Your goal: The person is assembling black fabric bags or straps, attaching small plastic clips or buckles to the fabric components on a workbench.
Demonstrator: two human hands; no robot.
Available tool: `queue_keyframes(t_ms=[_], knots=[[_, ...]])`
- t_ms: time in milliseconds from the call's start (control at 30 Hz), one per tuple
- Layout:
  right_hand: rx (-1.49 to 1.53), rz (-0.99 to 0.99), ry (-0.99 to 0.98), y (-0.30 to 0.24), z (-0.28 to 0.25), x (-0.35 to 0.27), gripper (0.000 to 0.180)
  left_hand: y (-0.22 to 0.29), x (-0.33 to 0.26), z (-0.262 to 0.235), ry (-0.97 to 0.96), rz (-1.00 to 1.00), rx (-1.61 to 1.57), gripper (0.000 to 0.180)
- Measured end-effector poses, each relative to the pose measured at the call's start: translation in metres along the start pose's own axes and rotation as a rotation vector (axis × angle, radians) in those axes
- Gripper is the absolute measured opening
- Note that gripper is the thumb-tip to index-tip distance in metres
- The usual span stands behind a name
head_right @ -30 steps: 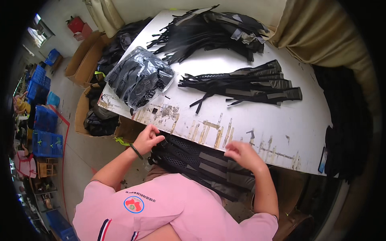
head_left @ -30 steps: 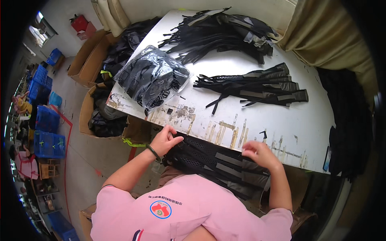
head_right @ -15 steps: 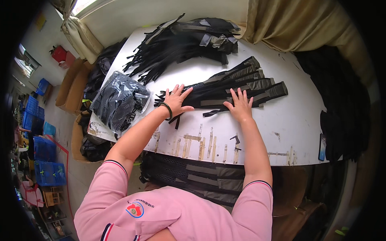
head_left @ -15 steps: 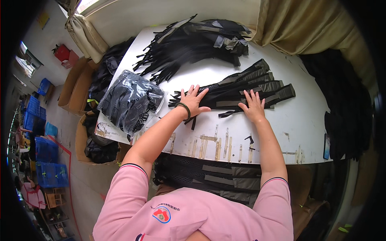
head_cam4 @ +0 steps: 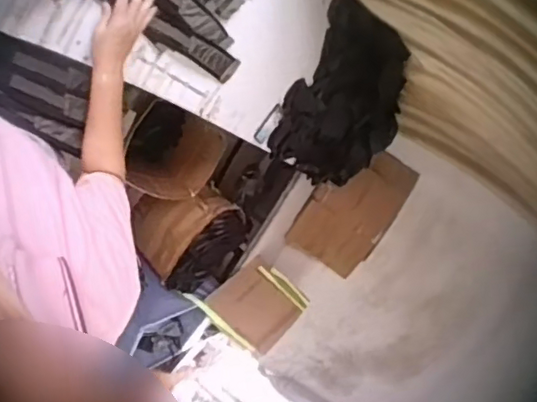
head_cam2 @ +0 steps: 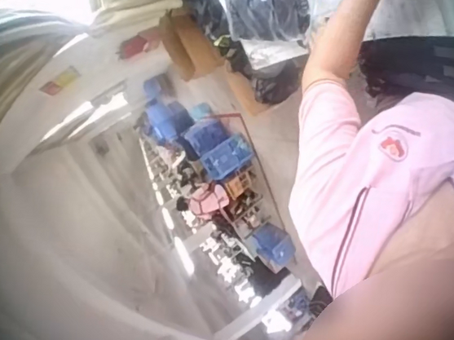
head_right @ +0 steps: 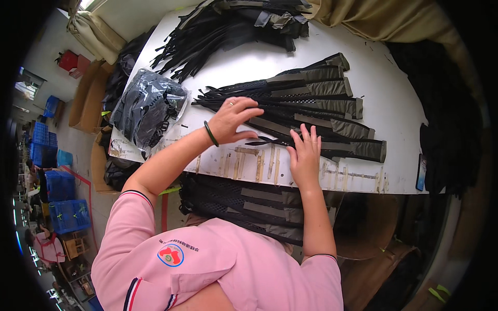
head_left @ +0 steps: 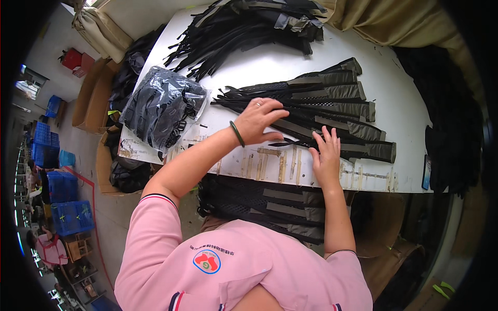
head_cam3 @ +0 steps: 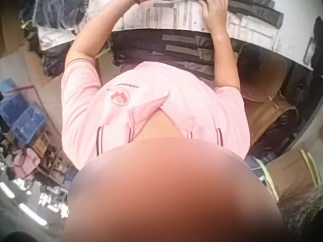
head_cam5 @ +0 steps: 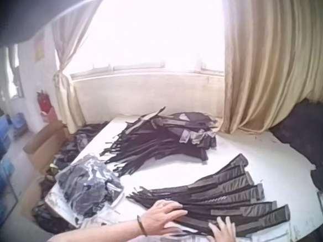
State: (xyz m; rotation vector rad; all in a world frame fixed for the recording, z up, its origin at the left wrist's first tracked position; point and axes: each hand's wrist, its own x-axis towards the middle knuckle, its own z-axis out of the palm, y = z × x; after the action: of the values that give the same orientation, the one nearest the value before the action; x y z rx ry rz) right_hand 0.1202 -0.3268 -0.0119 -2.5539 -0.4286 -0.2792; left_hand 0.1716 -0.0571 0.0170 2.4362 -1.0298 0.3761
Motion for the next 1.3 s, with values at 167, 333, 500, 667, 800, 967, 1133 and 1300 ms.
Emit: queue_keyframes(t_ms=[167, 333, 500, 667, 800, 967, 1133, 1300], knots=[[-0.054, -0.231, -0.057, -0.029, 0.020, 0.009, 0.031, 0.039, -0.027, 0.039, -0.112, -0.158, 0.125, 0.039], [0.049, -0.274, -0.039, -0.042, 0.015, 0.003, 0.020, 0.040, -0.046, 0.059, 0.066, -0.098, 0.090, 0.010], [0.406, -0.166, -0.231, -0.061, -0.002, -0.011, 0.013, 0.058, -0.062, 0.025, -0.273, -0.474, -0.436, 0.024], [0.617, -0.164, -0.444, -0.089, 0.020, 0.002, 0.006, 0.079, -0.092, -0.018, -0.190, -0.439, -0.209, 0.031], [0.686, -0.182, -0.523, -0.111, 0.035, 0.008, 0.004, 0.074, -0.103, -0.014, -0.231, -0.512, -0.105, 0.021], [0.564, -0.285, -0.494, -0.114, 0.044, 0.009, 0.005, 0.049, -0.128, -0.015, -0.251, -0.618, -0.267, 0.013], [0.486, -0.294, -0.454, -0.098, 0.058, 0.000, 0.007, 0.040, -0.147, -0.010, -0.262, -0.819, -0.529, 0.009], [0.366, -0.508, -0.269, -0.140, 0.046, 0.001, 0.009, 0.050, -0.142, -0.024, -0.192, -0.819, -0.564, 0.008]])
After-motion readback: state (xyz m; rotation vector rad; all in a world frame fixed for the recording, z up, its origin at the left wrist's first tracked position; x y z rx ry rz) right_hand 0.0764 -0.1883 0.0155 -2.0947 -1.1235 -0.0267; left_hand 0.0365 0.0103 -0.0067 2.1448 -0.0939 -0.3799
